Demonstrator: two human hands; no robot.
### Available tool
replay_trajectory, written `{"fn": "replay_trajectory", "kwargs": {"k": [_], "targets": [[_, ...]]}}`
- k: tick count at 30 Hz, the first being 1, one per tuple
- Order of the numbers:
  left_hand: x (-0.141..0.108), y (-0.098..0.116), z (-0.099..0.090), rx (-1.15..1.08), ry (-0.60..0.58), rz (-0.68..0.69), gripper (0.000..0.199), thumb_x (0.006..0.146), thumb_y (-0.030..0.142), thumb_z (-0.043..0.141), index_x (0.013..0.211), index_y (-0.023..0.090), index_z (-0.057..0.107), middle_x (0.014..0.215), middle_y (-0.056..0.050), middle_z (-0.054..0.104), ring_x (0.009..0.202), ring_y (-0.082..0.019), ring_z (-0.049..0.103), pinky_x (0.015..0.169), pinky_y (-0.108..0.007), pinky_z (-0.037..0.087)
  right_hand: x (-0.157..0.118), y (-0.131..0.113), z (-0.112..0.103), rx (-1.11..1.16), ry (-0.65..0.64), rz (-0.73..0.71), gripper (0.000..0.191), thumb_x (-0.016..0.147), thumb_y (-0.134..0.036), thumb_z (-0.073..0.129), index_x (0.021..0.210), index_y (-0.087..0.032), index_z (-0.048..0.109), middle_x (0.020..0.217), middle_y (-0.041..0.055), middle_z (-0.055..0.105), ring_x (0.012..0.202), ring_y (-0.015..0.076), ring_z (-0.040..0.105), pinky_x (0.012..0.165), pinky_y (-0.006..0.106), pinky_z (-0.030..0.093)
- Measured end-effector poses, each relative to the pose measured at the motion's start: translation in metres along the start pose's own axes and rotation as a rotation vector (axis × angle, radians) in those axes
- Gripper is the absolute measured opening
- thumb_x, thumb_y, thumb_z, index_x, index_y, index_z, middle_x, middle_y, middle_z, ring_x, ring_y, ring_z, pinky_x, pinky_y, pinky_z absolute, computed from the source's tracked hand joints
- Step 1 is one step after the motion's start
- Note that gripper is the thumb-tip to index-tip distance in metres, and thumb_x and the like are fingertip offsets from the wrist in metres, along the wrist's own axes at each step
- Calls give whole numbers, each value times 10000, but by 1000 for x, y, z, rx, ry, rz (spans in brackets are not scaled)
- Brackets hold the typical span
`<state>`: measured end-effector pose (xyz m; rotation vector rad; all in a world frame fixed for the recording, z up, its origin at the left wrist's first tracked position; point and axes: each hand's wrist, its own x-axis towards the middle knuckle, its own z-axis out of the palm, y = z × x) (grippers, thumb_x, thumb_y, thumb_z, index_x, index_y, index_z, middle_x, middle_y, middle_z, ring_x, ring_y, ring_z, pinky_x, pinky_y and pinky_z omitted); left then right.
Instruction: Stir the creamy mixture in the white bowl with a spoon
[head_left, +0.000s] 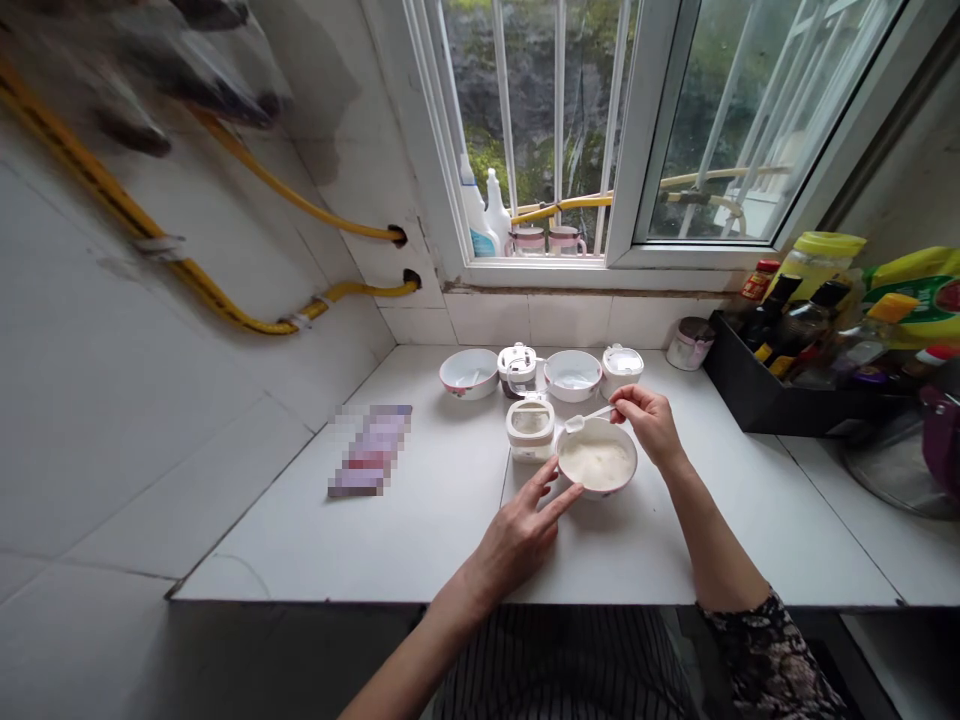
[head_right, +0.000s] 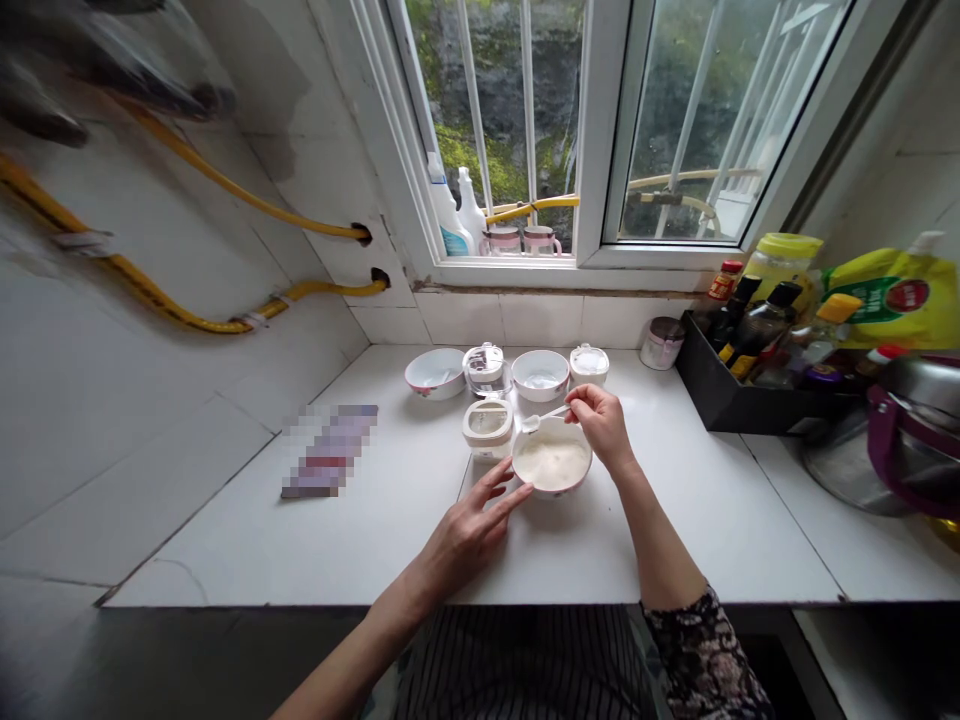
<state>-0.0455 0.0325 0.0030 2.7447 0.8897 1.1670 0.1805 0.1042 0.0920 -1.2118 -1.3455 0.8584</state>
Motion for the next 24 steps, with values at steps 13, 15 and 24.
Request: {"fn": "replay_trajectory", "kwargs": {"k": [13,15,24], "targets": [[1,1,-1,-4,2,12,682,822,-49,423,1447,226,440,1592,-136,249,1252,-236,566,965,-362,576,-4,7,8,-296,-145,-19,133,655,-209,477,644,-214,609,531,-21,599,549,148,531,584,263,402],[1,1,-1,-8,2,10,679,824,-50,422,1445,224,442,1588,-139,257,1252,-236,566,965,-364,575,-2,8,4,-232,-124,24,129,642,-216,487,649,-210,616,529,-19,597,555,152,544,587,265,419],[1,0,0,-1,4,3,712,816,-41,428,1467,247,415,1586,-131,267,1226,-234,584,953,-370,579,1,4,2,-58,-111,84,117,596,-261,532,626,-196,626,489,-18,587,512,140,524,564,269,424]]}}
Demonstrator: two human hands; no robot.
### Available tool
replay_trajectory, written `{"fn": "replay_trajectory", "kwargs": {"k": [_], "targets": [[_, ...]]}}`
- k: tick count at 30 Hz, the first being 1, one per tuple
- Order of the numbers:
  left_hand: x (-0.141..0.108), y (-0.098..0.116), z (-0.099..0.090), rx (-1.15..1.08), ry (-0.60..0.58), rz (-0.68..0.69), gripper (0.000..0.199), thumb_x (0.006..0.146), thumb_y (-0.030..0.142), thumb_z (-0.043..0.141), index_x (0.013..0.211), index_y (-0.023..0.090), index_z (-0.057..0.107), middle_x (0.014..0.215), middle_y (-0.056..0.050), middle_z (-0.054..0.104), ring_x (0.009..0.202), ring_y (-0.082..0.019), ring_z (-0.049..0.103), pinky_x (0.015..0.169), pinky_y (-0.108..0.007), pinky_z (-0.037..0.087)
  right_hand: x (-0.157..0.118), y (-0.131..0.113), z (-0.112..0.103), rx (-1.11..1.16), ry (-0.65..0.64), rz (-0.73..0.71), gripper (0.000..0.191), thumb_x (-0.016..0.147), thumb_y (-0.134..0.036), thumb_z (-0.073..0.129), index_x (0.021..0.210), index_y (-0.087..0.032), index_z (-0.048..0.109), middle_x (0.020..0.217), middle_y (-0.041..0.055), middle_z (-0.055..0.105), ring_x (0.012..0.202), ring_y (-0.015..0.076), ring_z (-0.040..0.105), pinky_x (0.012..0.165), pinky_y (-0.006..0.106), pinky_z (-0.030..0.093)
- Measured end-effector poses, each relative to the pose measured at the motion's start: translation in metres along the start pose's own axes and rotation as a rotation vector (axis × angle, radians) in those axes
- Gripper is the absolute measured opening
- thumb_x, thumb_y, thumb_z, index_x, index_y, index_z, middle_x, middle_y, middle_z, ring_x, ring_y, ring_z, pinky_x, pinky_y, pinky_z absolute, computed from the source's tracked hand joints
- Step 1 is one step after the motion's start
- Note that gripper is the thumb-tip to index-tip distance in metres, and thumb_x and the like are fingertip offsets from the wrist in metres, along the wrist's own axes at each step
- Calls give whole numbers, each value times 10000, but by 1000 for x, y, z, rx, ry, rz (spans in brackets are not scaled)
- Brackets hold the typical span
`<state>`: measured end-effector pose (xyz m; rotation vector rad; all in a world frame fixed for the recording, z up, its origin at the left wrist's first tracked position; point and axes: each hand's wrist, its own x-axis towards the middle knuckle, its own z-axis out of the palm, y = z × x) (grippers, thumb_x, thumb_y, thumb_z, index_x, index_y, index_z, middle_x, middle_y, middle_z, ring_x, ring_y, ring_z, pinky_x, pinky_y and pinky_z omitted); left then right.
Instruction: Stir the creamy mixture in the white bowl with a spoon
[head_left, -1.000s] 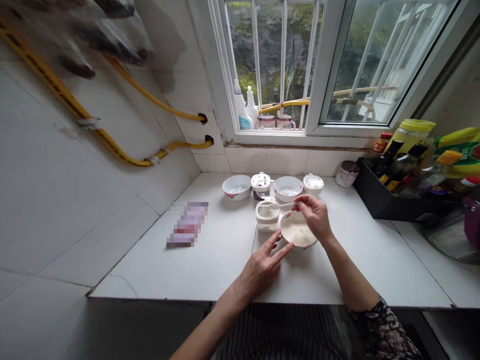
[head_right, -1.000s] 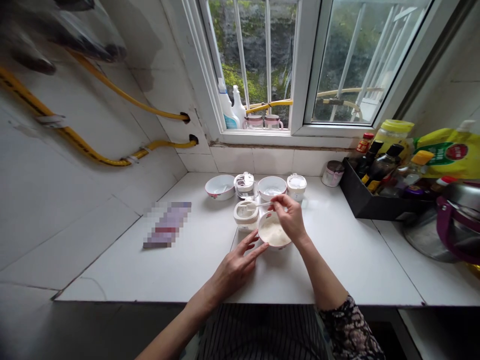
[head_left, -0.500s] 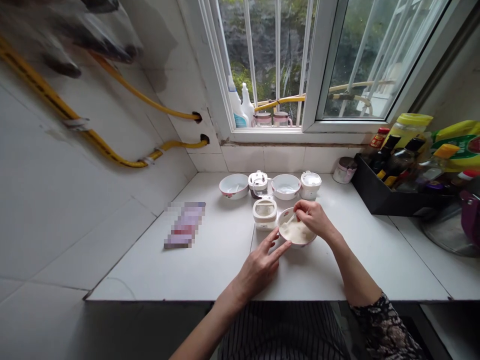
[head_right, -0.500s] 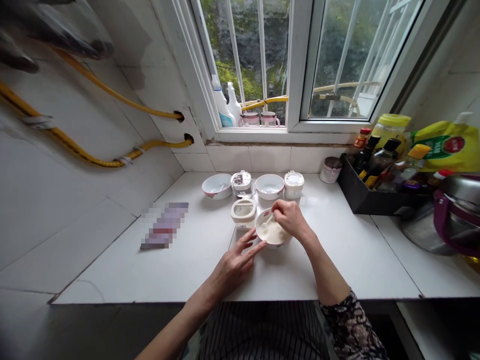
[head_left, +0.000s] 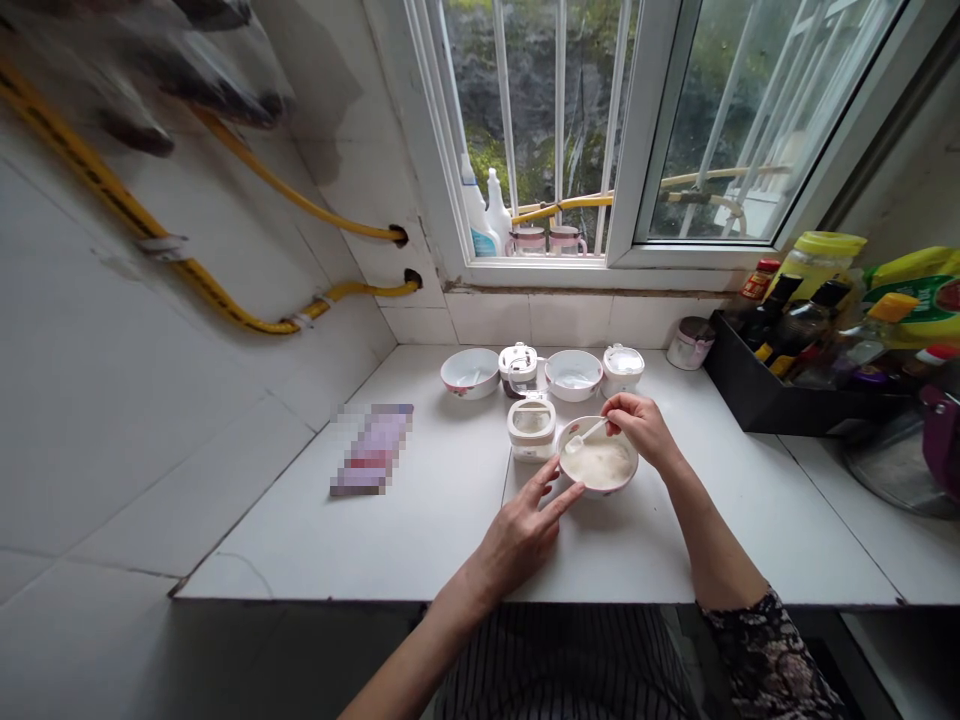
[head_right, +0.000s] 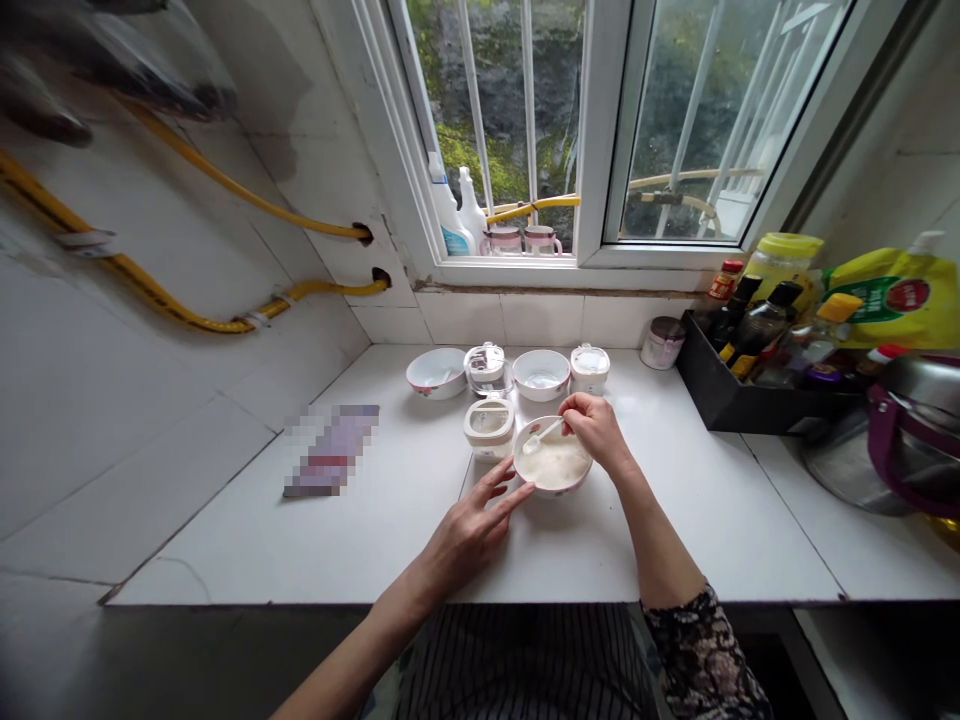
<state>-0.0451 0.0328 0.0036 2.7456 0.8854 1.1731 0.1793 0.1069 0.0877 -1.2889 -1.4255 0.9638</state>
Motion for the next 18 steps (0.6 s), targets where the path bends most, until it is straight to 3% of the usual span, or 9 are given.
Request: {"fn": "replay_trajectory", "kwargs": {"k": [10,18], "targets": [[0,0,-2,-11,-29,-13,727,799,-52,421,1460,248,420,1582,-134,276,1253,-246,566,929,-378,592,5,1,-4,246,49,125,98,556,-241,578,603,-181,640,485,4,602,512,140,526,556,281,441],[1,0,1,-16,1,-4,748,786,-64,408,1467,245,417,1590,-134,255,1232,-242,578,953,-398,579,-2,-5,29,220,82,-73,142,735,-331,606,787,-200,620,649,14,667,642,162,613,677,308,504]]}}
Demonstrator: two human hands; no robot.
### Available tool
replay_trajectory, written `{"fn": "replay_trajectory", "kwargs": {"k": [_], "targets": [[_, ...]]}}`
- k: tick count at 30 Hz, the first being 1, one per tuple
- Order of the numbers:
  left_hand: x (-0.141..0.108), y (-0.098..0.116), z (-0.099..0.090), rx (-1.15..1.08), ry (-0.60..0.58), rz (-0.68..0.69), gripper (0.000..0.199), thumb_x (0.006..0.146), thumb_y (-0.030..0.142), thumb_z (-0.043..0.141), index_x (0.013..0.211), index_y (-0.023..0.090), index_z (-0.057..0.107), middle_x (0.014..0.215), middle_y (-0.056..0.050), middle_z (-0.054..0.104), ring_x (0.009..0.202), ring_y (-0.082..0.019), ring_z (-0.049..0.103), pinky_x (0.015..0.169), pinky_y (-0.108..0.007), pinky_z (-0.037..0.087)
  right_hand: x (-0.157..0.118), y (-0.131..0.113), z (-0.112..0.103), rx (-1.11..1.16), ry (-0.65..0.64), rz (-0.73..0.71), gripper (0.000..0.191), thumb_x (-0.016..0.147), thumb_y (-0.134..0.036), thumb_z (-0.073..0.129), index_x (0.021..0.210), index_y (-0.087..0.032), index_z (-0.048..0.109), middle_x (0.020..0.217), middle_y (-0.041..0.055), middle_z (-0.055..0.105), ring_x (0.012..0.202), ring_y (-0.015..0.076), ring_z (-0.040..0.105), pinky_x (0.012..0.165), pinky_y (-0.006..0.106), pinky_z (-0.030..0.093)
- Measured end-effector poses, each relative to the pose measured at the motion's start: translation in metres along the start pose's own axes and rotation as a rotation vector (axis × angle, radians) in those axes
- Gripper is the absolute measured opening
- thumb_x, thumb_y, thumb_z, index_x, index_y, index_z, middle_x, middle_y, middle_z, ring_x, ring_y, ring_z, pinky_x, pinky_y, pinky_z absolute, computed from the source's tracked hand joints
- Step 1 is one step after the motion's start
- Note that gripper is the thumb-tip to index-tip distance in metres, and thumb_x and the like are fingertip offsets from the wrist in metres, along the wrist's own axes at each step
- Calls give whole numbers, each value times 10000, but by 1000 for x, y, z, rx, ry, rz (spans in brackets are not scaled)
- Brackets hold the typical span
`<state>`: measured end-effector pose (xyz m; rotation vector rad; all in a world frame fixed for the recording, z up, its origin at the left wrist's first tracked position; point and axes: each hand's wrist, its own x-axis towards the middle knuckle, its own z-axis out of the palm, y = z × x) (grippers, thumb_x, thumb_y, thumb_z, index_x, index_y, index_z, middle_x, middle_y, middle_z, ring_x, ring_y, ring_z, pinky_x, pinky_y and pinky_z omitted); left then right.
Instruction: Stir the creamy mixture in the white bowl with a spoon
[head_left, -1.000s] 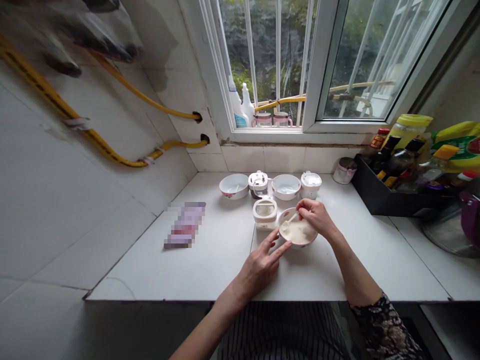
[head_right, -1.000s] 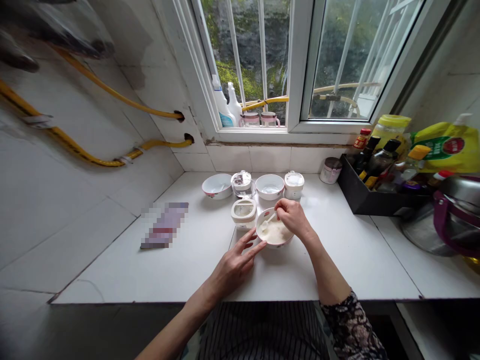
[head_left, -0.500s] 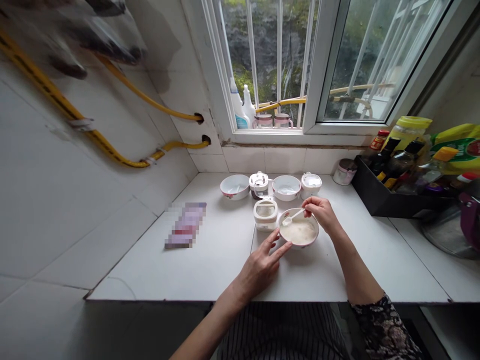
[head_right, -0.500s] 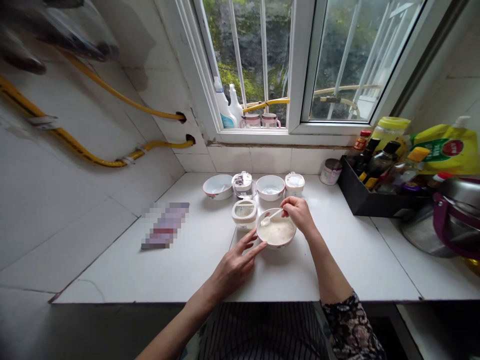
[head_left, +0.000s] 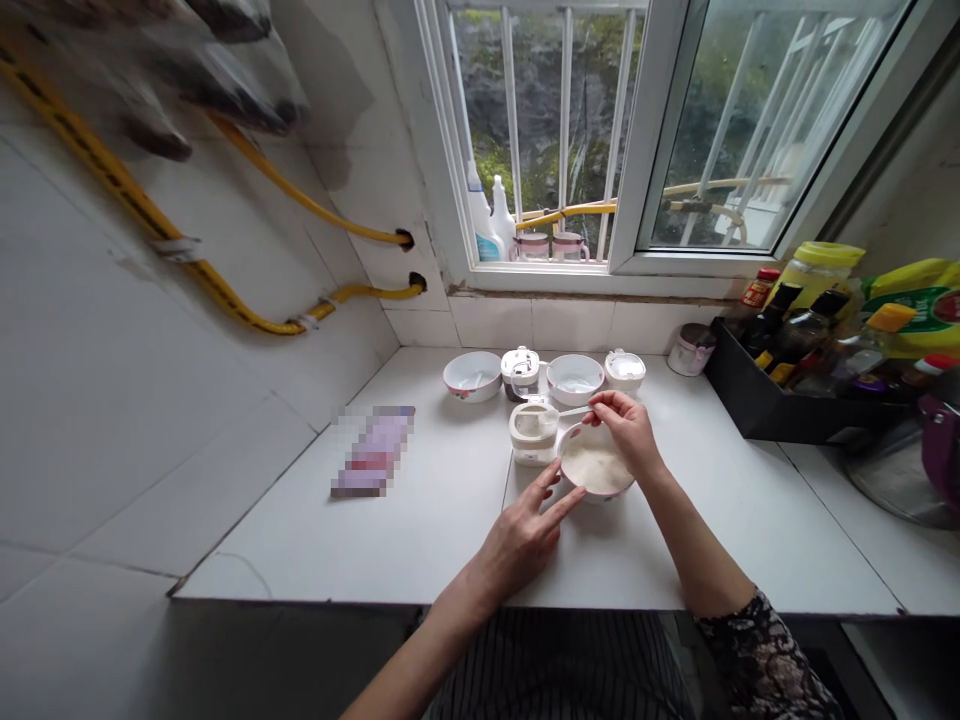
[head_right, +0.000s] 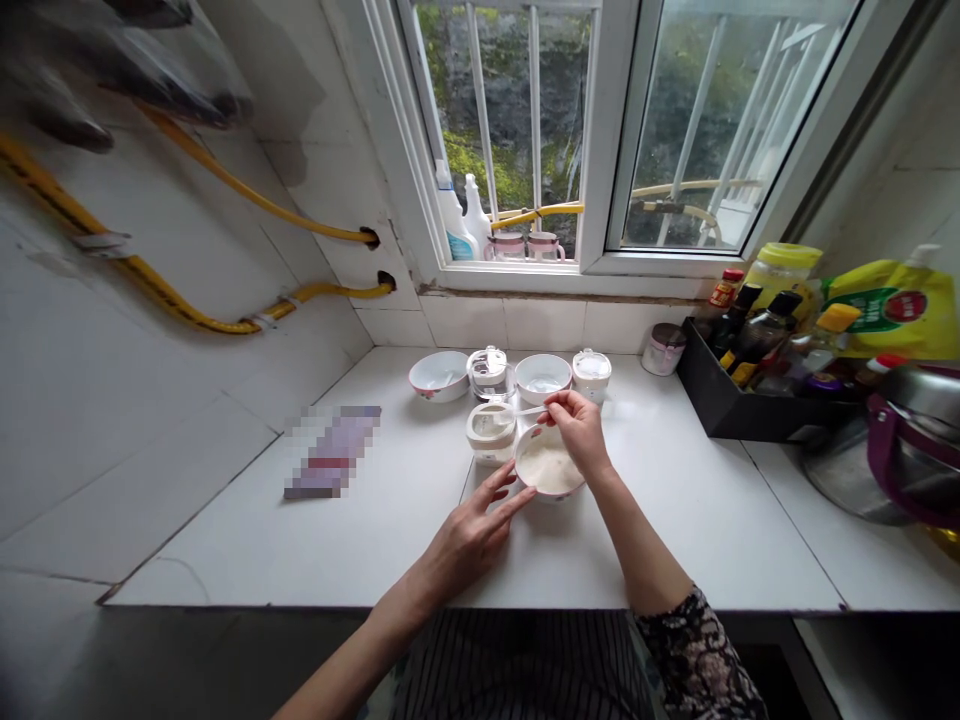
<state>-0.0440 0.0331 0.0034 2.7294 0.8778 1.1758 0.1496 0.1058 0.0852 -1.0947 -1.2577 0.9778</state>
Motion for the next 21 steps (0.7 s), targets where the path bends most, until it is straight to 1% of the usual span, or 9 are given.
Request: {"fn": "replay_trajectory", "kwargs": {"k": [3,7,10,12,13,15,17,19,21], "targets": [[1,1,0,3,8,9,751,793,-63,406,1477,247,401,1596,-129,245,1242,-244,572,951,-391,581,-6,1,10,-178,-27,-175,138,848,-336,545,843,-213,606,760,39,696,735,194,662,715,332,505],[1,1,1,0,21,15,732,800,-63,404,1467,238,419,1593,-136,247,1234,-244,575,955,-385,580,-10,5,12,-567,-158,-529,171,916,-222,477,849,-224,634,775,46,729,758,205,637,916,419,419],[1,0,1,5,16,8,727,800,-61,400,1463,235,426,1588,-138,256,1238,-244,571,953,-388,582,-11,4,11,-664,-213,-654,221,915,-174,448,849,-225,652,785,47,738,734,200,618,948,426,387],[1,0,1,12,16,10,713,801,-63,399,1453,224,440,1584,-142,261,1231,-240,575,954,-383,582,-12,0,9,-615,-148,-623,203,913,-194,467,855,-224,659,774,47,735,743,203,625,940,414,400],[1,0,1,15,17,12,704,803,-63,399,1447,217,448,1582,-146,262,1227,-237,577,955,-379,581,-12,-2,7,-561,-101,-572,179,908,-217,488,858,-223,660,766,47,731,754,207,635,923,403,416],[1,1,0,17,16,14,688,807,-63,403,1437,206,459,1578,-153,265,1227,-237,577,956,-372,579,-12,-6,0,-419,-11,-421,138,881,-267,529,859,-217,656,758,44,722,767,211,654,852,372,460],[1,1,-1,12,9,12,683,811,-60,406,1437,206,458,1575,-153,268,1234,-239,573,954,-372,579,-9,-8,-10,-285,33,-270,130,832,-293,541,834,-210,641,729,26,698,694,193,652,740,330,489],[1,1,-1,5,-1,7,685,814,-57,408,1440,217,451,1575,-146,272,1241,-239,566,957,-378,577,-5,-8,-21,-266,58,-191,120,771,-272,524,765,-205,623,634,0,650,612,173,617,671,301,483],[1,1,-1,3,-5,4,682,815,-57,410,1436,223,454,1575,-142,274,1243,-237,564,963,-381,573,-2,-7,-28,-346,49,-168,116,726,-244,505,703,-207,613,570,-14,607,560,157,574,614,276,455]]}}
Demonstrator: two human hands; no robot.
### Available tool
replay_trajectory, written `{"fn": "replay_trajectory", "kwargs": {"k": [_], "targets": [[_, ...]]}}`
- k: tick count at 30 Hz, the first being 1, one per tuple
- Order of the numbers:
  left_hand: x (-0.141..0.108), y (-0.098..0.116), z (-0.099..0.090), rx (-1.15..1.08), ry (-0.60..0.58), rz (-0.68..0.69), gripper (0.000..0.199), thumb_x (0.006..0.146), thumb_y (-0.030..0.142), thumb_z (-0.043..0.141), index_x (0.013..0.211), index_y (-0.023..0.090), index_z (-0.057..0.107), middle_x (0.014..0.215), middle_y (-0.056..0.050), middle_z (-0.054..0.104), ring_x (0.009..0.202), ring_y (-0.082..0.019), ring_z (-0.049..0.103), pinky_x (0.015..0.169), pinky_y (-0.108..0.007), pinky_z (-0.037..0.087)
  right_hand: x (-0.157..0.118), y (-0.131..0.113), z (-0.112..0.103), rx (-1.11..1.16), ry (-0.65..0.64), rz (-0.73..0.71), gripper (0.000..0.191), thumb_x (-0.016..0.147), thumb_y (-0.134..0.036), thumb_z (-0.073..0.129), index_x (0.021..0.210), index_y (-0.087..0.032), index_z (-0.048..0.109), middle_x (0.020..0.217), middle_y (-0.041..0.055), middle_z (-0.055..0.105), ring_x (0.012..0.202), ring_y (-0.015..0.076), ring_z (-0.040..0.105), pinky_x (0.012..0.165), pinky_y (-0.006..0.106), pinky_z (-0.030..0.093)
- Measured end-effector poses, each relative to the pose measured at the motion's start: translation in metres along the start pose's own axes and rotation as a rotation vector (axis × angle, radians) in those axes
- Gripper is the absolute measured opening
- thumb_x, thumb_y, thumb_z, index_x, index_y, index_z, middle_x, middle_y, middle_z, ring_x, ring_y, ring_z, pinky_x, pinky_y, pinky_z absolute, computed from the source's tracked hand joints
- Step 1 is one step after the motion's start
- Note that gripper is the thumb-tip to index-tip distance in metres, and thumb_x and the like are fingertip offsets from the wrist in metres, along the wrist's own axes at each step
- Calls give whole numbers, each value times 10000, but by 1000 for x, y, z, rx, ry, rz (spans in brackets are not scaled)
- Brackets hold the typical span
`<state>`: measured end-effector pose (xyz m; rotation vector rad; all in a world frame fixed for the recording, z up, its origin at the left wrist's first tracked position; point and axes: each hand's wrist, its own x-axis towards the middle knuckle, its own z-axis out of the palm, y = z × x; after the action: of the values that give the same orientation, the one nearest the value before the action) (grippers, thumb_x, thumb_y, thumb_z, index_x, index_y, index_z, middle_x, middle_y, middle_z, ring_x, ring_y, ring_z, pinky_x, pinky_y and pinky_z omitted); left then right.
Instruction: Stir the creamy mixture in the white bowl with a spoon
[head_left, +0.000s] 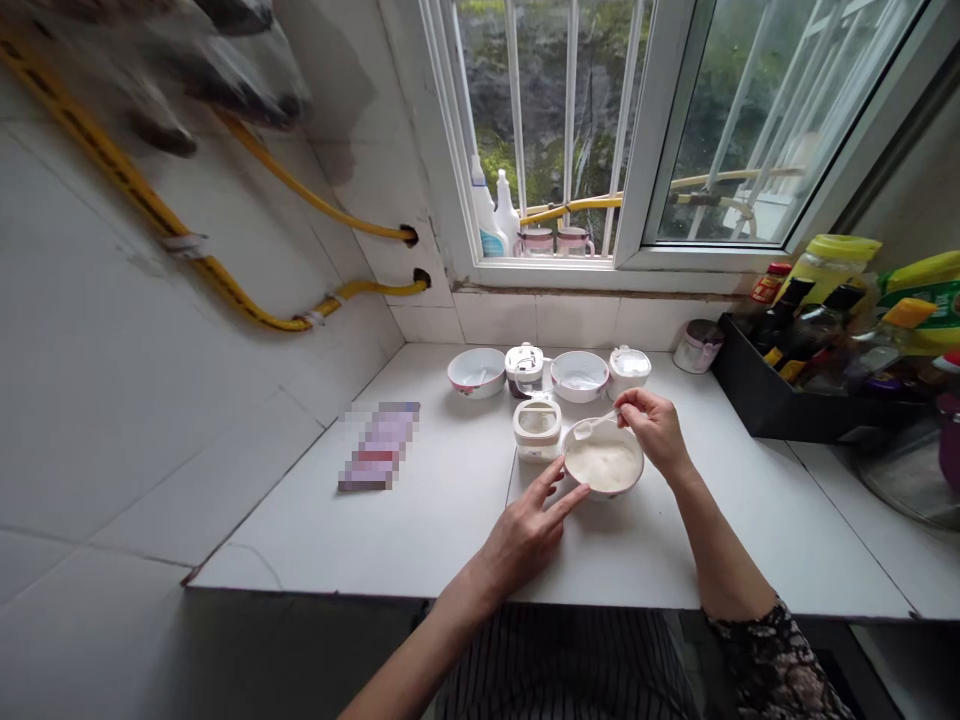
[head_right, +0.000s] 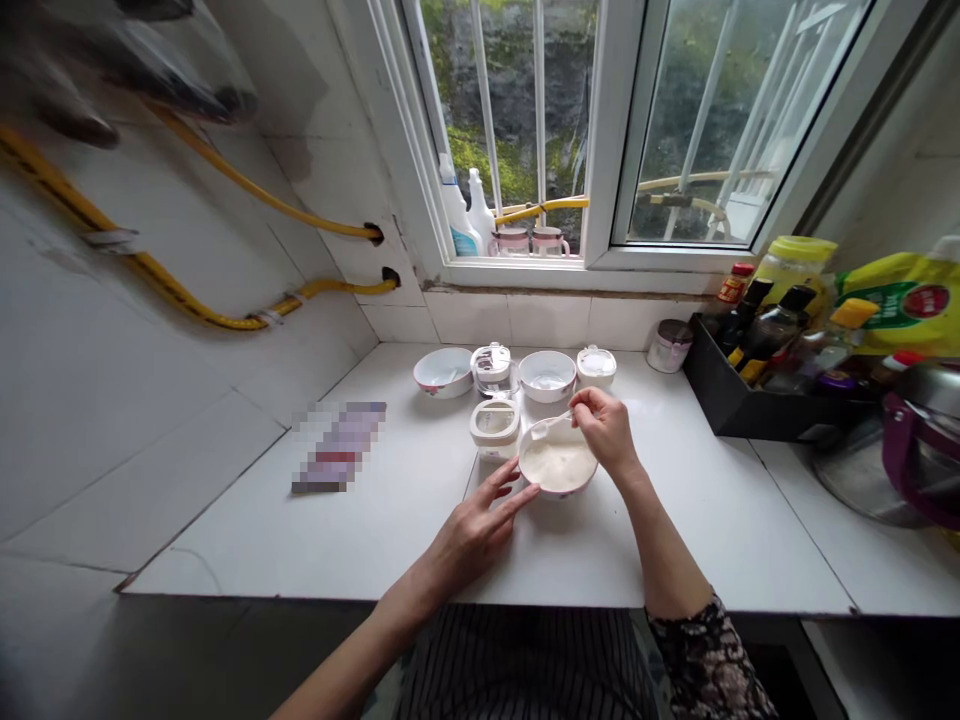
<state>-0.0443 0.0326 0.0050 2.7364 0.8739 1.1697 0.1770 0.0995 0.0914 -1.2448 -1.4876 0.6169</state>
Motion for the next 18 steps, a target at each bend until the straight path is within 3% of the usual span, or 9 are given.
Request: {"fn": "replay_trajectory", "kwargs": {"k": [5,8,13,18], "targets": [[0,0,-1,3,-7,-3,696,818,-48,423,1454,236,432,1584,-134,267,1240,-239,569,965,-382,572,-4,2,7,-252,-156,-124,147,681,-184,475,594,-215,589,520,-12,580,523,135,501,582,260,392],[0,1,-2,3,-16,-2,723,821,-43,427,1481,251,393,1593,-130,251,1240,-241,571,957,-387,576,-6,3,13,-228,-226,-72,152,675,-194,461,610,-216,597,502,-18,571,519,138,502,562,254,380],[-1,0,-1,6,-7,-3,712,827,-40,426,1474,255,403,1597,-122,247,1255,-241,562,959,-381,576,1,8,5,-65,-142,122,150,639,-231,469,636,-201,616,498,-25,565,508,138,510,546,253,404],[-1,-1,1,5,5,1,671,823,-42,422,1435,233,455,1583,-130,266,1250,-236,565,964,-365,575,4,8,0,1,-107,162,148,626,-249,486,629,-195,623,497,-23,560,518,139,516,569,263,429]]}}
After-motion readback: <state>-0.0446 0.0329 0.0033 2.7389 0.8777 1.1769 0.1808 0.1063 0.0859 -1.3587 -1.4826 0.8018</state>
